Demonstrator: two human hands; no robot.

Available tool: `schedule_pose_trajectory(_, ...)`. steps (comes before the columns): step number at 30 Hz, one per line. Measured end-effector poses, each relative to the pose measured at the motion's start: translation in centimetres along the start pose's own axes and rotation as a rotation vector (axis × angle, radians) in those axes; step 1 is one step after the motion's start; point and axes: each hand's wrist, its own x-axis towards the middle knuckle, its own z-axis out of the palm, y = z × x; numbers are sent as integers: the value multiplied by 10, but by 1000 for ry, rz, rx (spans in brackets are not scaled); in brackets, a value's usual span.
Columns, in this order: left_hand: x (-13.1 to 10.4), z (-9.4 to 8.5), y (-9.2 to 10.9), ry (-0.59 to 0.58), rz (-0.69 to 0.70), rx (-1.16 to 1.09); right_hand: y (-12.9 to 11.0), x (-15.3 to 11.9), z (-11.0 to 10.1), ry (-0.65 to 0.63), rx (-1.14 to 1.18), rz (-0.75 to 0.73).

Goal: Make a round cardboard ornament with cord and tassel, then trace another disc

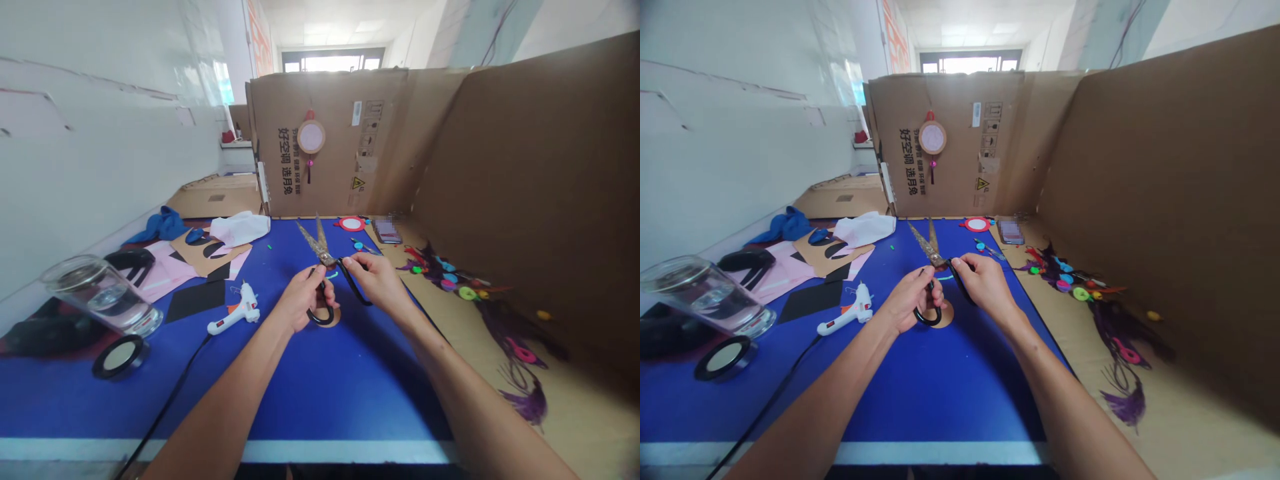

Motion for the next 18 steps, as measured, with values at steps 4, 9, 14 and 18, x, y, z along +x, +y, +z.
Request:
schedule_pose_trajectory(4,-1,-7,5,-5,-25,135,4,5,-14,-44,29,-17)
schedule_pose_trajectory(9,5,1,-6,156,143,210,-6,-3,8,58,79,37)
schedule_pose_trajectory(14,7,11,-13,268,299,268,-18,-14,37,104,198,112)
schedule_pose_trajectory(18,4,7,-7,235,210,273,-12,-8,28,28,207,117)
